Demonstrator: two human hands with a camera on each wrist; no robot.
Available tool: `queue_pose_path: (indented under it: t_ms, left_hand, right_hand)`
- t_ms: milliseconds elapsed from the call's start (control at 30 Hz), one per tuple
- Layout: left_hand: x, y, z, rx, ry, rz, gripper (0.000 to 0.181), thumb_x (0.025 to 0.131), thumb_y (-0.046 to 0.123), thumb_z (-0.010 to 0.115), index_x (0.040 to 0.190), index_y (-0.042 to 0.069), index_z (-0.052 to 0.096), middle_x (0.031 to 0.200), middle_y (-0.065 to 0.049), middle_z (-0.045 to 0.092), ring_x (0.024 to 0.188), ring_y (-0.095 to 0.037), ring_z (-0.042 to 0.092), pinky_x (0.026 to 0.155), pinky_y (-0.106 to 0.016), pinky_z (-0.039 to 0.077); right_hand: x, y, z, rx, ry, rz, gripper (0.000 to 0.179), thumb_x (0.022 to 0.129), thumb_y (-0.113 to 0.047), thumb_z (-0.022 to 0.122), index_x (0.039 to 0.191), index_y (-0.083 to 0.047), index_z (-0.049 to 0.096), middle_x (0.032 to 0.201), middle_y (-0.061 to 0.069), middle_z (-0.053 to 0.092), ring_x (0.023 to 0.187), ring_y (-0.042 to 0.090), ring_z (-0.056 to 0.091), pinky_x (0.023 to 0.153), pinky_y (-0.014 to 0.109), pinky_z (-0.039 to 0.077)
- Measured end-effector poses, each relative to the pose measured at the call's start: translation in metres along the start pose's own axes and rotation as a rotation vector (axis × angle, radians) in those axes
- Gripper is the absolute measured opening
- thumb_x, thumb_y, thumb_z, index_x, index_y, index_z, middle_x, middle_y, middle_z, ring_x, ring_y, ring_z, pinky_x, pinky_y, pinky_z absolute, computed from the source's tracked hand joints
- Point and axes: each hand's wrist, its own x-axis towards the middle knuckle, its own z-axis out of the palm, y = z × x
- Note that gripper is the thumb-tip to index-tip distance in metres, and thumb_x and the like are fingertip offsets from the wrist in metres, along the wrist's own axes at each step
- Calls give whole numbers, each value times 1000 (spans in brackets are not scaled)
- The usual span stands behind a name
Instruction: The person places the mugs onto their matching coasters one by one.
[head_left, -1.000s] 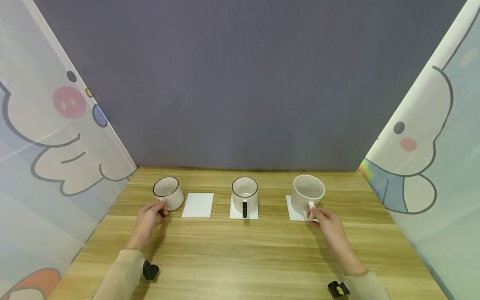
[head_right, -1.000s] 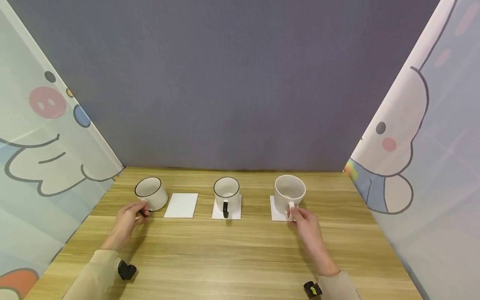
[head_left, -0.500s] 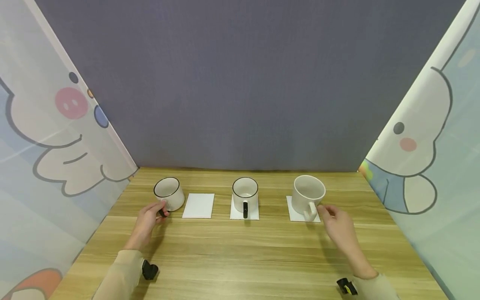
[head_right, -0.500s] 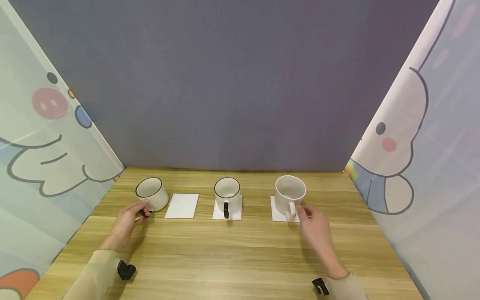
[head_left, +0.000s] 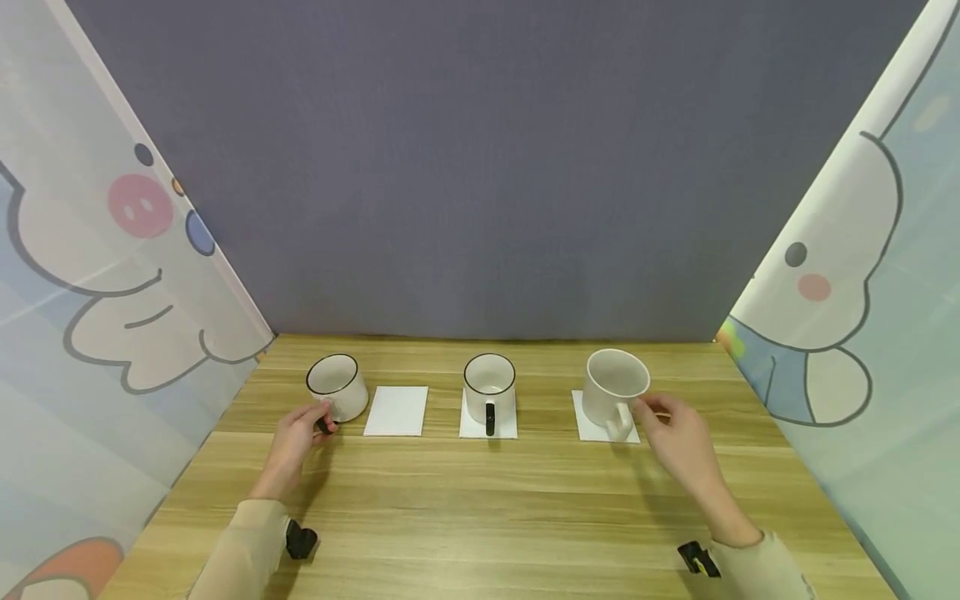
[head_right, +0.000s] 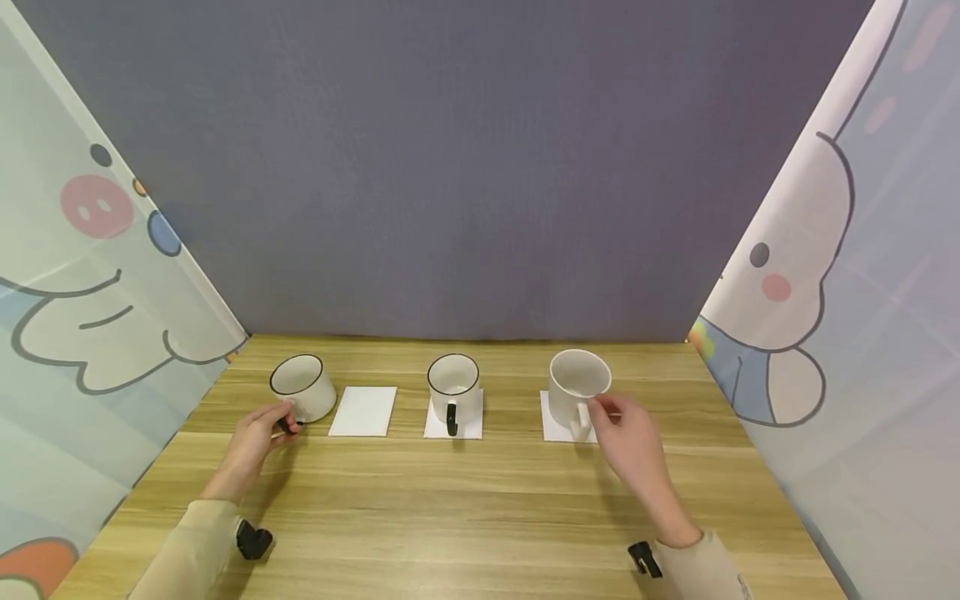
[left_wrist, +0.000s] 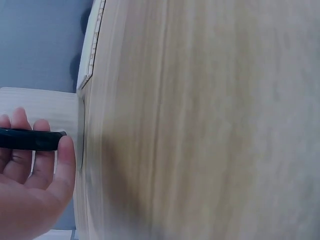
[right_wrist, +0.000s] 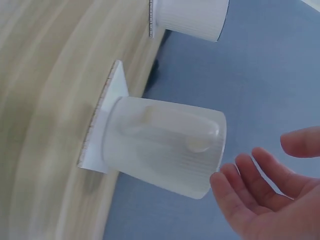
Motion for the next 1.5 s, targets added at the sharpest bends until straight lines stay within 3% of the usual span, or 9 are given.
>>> queue_pose_path:
  t_ms: [100, 233, 400, 667, 967, 1133, 1300, 1500]
  left_hand:
    - [0, 1, -1, 4, -6, 0, 41, 109, 35, 49, 109, -5, 61, 86, 1, 59, 82, -11, 60, 81, -30, 55]
    - [-1, 1, -3, 13, -20, 2, 43, 108, 37, 49, 114, -5, 61, 87, 1, 59, 83, -11, 60, 83, -31, 55]
    - [-2, 0, -4, 25, -28, -4, 47, 108, 40, 48, 108, -5, 61, 87, -1, 58, 85, -14, 60, 84, -32, 55]
    - [-1, 1, -2, 20, -32, -12, 50, 107, 42, 49, 109, -6, 60, 89, -3, 58, 87, -16, 60, 84, -32, 55]
    - [0, 1, -2, -3, -32, -16, 47, 107, 42, 50, 107, -4, 61, 88, -2, 58, 85, -14, 59, 83, -32, 55]
    - [0, 1, -1, -8, -21, -7, 49, 108, 42, 49, 109, -5, 60, 89, -2, 58, 86, -15, 59, 84, -32, 55]
    - [0, 1, -1, -14, -11, -9, 49, 108, 41, 49, 112, -6, 60, 88, -1, 58, 85, -14, 59, 83, -31, 55]
    - [0, 1, -1, -19, -16, -22, 48, 107, 42, 51, 108, -5, 61, 87, 0, 58, 85, -14, 59, 83, -31, 54]
  right_hand:
    - [2, -6, 0, 24, 8, -10, 36, 104, -28, 59, 116, 4, 70, 115, 24, 70, 103, 41, 69, 78, 33, 57]
    - [4, -14, 2, 50, 40, -85, 28, 102, -21, 62, 111, 3, 71, 110, 20, 70, 99, 37, 71, 75, 15, 51]
    - [8, -22, 9, 74, 88, -197, 13, 98, -10, 67, 102, 1, 73, 101, 13, 70, 93, 27, 69, 79, 8, 49]
    - [13, -34, 14, 100, 92, -240, 15, 97, -12, 69, 106, 0, 73, 105, 11, 71, 97, 29, 70, 80, 9, 48]
    - [20, -48, 23, 214, 115, -363, 10, 93, -4, 72, 103, -1, 74, 105, 11, 71, 98, 5, 61, 88, 11, 47]
    - [23, -60, 28, 284, 116, -412, 11, 91, 2, 72, 102, 0, 73, 106, 14, 70, 101, 8, 60, 90, 15, 50]
    - [25, -68, 32, 300, 109, -422, 10, 92, 0, 72, 102, 0, 74, 105, 13, 71, 101, 11, 60, 90, 17, 51]
    - [27, -77, 38, 342, 82, -414, 10, 94, 1, 69, 103, 3, 72, 105, 14, 71, 99, 9, 61, 91, 27, 54]
